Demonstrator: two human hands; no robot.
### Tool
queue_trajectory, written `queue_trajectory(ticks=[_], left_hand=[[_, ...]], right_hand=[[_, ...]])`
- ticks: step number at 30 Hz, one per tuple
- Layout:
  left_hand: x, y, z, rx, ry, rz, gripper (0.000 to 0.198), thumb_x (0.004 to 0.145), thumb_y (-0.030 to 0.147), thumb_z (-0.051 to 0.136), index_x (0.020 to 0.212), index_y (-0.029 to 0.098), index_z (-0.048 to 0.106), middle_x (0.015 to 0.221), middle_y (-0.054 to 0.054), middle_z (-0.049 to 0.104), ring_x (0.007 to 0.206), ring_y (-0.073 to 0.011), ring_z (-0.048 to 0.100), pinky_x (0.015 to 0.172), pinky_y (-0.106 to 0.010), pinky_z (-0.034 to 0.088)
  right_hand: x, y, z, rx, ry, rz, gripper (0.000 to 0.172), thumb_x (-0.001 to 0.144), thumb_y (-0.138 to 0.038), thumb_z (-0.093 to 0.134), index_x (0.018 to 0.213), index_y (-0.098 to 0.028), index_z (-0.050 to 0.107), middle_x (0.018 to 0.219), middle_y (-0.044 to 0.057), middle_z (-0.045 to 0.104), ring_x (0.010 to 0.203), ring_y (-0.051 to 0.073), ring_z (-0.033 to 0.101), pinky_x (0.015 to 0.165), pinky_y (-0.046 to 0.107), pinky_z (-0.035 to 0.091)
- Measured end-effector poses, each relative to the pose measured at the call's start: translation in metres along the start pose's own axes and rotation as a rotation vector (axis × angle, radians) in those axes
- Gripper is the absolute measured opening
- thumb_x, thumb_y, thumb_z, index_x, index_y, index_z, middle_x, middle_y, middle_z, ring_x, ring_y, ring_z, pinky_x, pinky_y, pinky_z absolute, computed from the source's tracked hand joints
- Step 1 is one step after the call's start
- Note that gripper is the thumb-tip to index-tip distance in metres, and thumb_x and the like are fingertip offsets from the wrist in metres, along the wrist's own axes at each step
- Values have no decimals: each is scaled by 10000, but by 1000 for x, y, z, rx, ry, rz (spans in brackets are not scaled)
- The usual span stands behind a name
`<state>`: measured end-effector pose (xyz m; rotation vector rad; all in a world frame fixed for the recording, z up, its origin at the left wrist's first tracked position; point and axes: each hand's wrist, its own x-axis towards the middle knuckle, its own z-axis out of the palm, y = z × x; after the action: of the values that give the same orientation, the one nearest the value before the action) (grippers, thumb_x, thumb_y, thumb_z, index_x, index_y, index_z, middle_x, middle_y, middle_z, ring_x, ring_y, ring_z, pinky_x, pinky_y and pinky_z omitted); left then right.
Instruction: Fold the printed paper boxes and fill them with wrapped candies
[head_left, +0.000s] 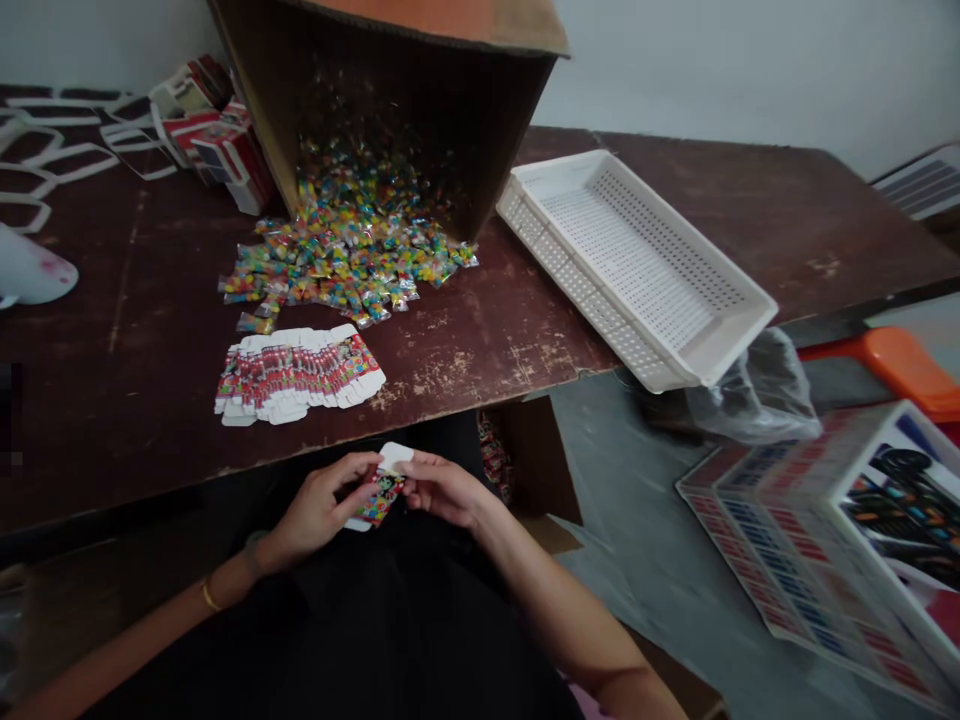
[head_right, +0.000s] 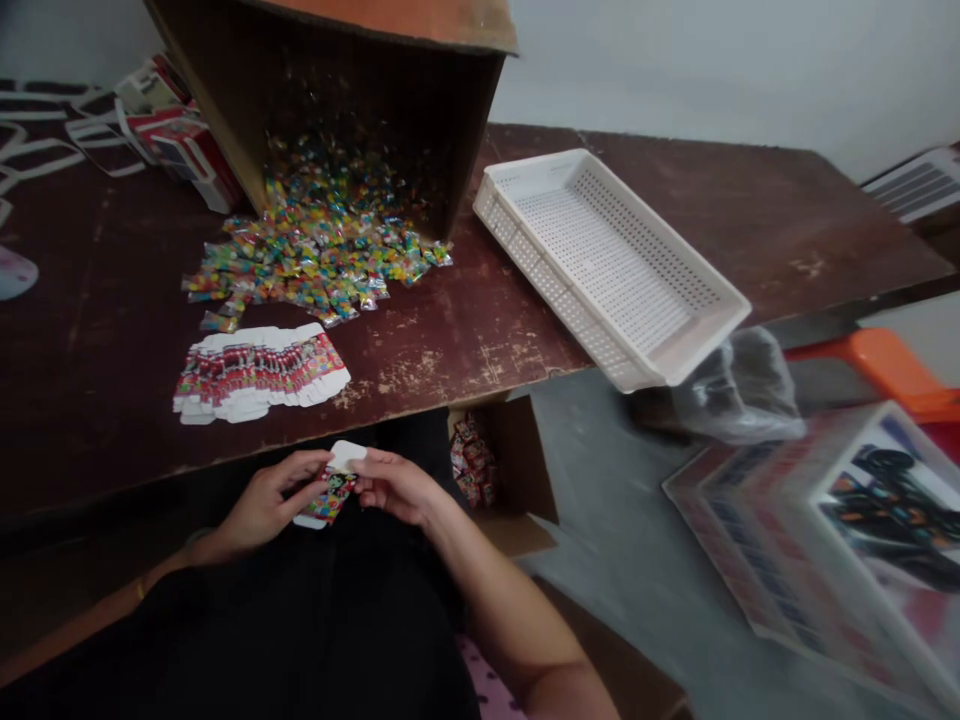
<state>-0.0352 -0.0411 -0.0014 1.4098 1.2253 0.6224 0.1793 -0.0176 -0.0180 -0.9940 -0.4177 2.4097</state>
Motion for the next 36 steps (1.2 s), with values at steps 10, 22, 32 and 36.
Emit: queue_trajectory(ticks=[10, 22, 32, 36], left_hand=[[-16, -13, 9, -421, -35, -271, 422, 770, 269, 677, 1149, 224, 496, 930, -30, 715, 849, -206, 676, 764, -315, 501], [-13, -15, -23, -573, -430, -432, 746, 776, 184, 698, 1446, 264, 380, 1453, -121, 523, 1260, -260, 550, 1033, -394, 403], [-10, -10, -25, -49, -339, -205, 726, 820, 211, 558, 1493, 262, 292, 1173, -95, 658, 1022, -231, 647, 899, -378, 481], [-14, 9, -55, 423, -514, -32, 510, 734, 88, 512, 1173, 303, 658, 1035, -34, 684, 922, -229, 650, 838, -316, 454]], right_hand=[[5, 41, 15, -521, 18, -282, 309, 706, -448, 774, 860, -180, 766, 923, 36, 643, 755, 123, 599, 608, 232, 528], [16, 42, 15, -643, 18, -331, 308, 743, -444, 757, 923, -196, 783, 868, 45, 680, 739, 145, 627, 692, 295, 535], [34, -36, 0, -1458, -114, -782, 222, 931, -270, 575, 1081, -226, 732, 1055, 51, 700, 1000, 166, 597, 940, 310, 470], [99, -145, -19, -1732, 483, -946, 347, 936, -252, 535, 1259, -171, 633, 1324, 112, 581, 1217, 246, 493, 1057, 401, 391]])
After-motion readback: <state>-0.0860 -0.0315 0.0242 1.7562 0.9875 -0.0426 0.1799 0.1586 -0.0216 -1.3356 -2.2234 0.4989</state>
